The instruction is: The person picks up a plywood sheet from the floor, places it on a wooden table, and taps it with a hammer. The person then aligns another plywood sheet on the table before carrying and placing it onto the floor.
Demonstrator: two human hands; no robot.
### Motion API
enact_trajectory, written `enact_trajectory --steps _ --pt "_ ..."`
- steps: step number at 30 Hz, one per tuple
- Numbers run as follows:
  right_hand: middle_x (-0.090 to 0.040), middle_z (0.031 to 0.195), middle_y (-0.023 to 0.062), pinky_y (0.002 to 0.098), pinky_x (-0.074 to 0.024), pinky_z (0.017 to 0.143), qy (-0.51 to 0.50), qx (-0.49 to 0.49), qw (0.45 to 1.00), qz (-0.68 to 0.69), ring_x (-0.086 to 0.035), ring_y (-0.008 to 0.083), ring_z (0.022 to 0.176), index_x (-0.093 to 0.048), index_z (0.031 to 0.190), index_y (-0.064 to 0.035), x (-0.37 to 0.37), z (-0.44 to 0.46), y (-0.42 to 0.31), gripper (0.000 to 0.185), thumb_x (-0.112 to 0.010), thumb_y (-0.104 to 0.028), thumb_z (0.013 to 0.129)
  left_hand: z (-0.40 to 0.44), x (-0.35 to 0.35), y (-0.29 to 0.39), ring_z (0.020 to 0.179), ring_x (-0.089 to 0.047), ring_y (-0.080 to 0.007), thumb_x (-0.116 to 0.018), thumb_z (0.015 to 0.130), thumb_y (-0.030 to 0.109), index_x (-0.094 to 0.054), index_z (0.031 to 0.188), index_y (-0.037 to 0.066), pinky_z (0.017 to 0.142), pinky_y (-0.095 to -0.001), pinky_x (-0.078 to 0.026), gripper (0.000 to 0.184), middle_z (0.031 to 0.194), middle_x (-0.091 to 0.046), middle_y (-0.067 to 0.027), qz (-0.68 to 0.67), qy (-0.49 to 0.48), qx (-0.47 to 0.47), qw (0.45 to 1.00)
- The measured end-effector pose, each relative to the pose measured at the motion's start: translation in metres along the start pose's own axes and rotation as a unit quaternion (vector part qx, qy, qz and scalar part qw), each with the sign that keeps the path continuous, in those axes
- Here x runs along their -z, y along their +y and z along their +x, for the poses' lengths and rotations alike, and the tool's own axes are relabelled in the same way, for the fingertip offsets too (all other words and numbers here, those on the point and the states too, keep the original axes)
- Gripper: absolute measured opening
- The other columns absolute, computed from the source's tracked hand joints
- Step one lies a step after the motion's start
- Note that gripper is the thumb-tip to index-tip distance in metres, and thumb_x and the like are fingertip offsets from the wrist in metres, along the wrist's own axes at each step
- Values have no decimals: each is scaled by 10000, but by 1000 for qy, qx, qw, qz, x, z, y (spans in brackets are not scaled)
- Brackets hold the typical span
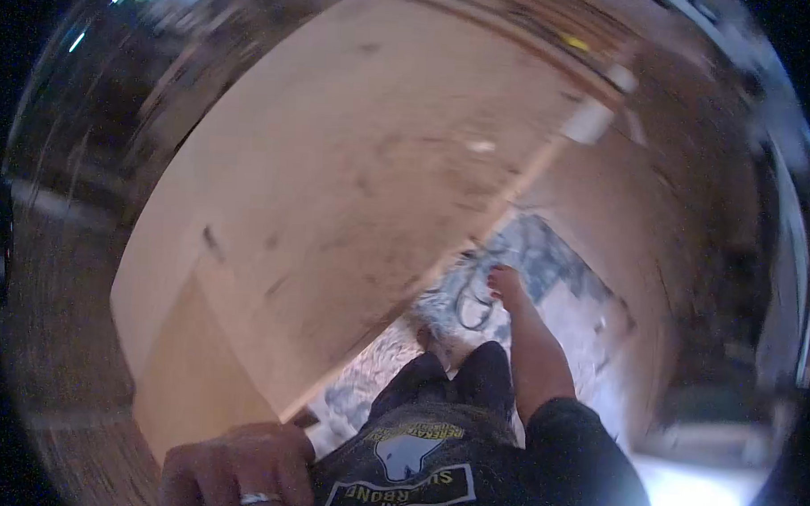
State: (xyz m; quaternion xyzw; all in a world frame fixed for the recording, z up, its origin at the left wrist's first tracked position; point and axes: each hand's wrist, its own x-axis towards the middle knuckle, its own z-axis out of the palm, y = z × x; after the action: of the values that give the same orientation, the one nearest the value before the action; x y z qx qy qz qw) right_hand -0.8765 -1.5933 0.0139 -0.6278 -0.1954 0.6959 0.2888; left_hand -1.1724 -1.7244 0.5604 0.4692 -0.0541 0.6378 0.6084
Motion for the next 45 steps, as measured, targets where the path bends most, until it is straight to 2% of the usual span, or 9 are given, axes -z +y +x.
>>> enact_trajectory --steps 4,13,14,17,18,21,22,28,45 --pt "-624 1119 100 545 -379 1006 -21 -154 951 267 -563 273 1066 -424 1407 -287 -39 59 -5 416 -452 -293 992 11 29 -15 448 -479 -182 -538 937 120 -582 659 55 417 -286 -347 289 671 -611 -99 34 10 -7 999" --pt "-660 755 88 353 -521 586 -139 -223 866 425 -626 205 658 -621 836 -46 63 209 32 297 -437 -239 967 28 33 -120 499 -479 -188 -471 854 153 -579 698 1 414 -307 -384 244 769 -502 -116 226 28 -50 972" --pt "-657 729 69 356 -524 571 137 -279 850 425 -632 203 657 -606 781 -72 68 206 3 278 -426 -189 956 36 27 -136 504 -478 -189 -465 846 160 -577 703 1 419 -309 -384 241 781 -490 -117 229 40 -57 971" --pt "-642 792 49 332 -515 617 -81 -264 905 325 -625 193 700 -611 877 -106 164 245 7 253 -410 -219 980 60 14 -163 534 -486 -194 -464 832 179 -579 727 3 433 -319 -390 235 803 -479 -125 246 82 -54 964" --pt "-637 783 38 330 -515 609 -116 -77 986 91 -615 188 682 -614 879 -108 186 274 25 251 -421 -227 986 64 10 -171 548 -494 -198 -471 832 187 -584 738 3 438 -321 -395 236 803 -483 -127 248 91 -51 963" --pt "-618 762 24 312 -513 644 -36 -143 978 148 -580 171 658 -616 911 -123 140 184 -56 243 -444 -255 1021 67 6 -206 593 -515 -209 -502 837 211 -594 777 -6 467 -325 -409 243 809 -506 -134 217 116 -46 968" --pt "-618 779 46 318 -512 671 -126 -42 991 -30 -583 180 687 -615 926 -113 145 183 -56 228 -455 -244 1022 70 2 -216 607 -518 -212 -511 835 217 -593 789 -9 481 -327 -411 245 817 -510 -137 199 127 -42 971" --pt "-638 870 97 382 -526 700 -81 -158 970 167 -638 234 806 -574 1003 -78 125 121 -87 124 -537 -196 993 99 -32 -263 686 -538 -230 -562 827 253 -589 860 -30 560 -342 -422 287 865 -536 -155 40 175 3 984" --pt "-648 874 -38 321 -431 716 -148 -44 978 -142 -620 97 793 -652 1105 -156 48 9 -87 198 -642 -257 935 68 -85 -244 909 -594 -279 -709 804 356 -576 1064 -90 786 -383 -452 533 1001 -608 -207 -145 330 14 933"
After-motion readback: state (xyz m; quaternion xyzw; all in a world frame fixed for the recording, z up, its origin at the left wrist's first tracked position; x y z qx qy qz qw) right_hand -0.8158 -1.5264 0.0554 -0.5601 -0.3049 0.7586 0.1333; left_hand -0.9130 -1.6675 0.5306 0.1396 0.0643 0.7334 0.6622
